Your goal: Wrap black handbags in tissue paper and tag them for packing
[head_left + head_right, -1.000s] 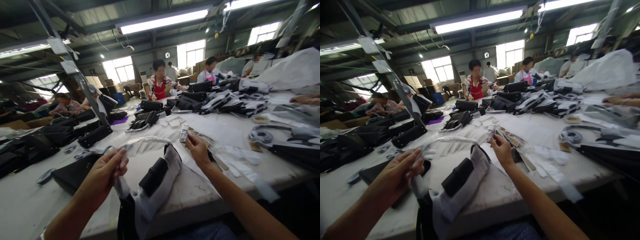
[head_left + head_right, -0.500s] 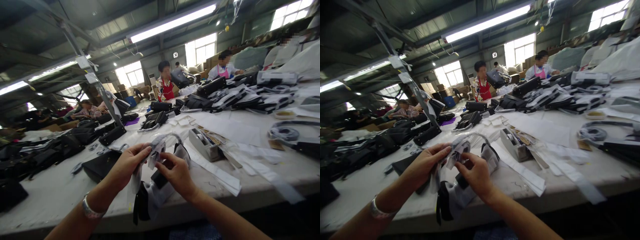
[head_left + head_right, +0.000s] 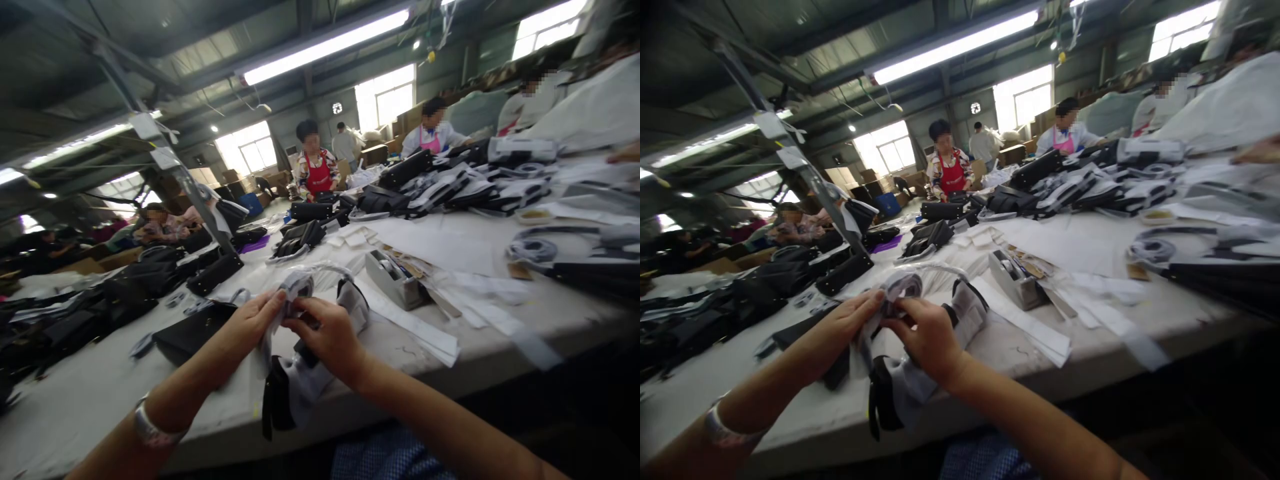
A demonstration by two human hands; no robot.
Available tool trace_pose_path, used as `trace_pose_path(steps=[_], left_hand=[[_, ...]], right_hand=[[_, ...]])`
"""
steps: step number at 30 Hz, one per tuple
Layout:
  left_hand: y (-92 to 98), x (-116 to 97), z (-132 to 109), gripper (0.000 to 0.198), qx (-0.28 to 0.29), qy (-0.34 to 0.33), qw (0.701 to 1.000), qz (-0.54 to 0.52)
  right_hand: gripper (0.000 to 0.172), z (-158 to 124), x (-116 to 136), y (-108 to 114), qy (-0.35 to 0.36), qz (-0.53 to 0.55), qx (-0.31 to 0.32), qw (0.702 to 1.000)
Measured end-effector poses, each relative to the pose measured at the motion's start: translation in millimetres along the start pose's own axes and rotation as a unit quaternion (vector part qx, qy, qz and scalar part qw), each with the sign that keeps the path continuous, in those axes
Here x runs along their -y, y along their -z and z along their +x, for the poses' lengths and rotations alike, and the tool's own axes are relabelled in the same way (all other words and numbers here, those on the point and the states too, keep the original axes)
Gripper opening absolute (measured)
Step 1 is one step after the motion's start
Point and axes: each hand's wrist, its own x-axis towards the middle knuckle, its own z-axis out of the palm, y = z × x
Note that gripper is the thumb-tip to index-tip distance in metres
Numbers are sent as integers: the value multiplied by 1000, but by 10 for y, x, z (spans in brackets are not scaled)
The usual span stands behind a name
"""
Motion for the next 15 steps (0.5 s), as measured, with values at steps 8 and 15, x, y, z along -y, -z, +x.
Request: trace_pose_path(steps=[8, 15], left_hand=[[99, 103, 10, 53, 50, 72, 993, 85], [253, 349, 213, 57, -40, 15, 985, 165]], right_hand=[[24, -235, -178, 308, 118, -85, 75, 986], [18, -579, -965, 1458, -129, -270, -6, 954]])
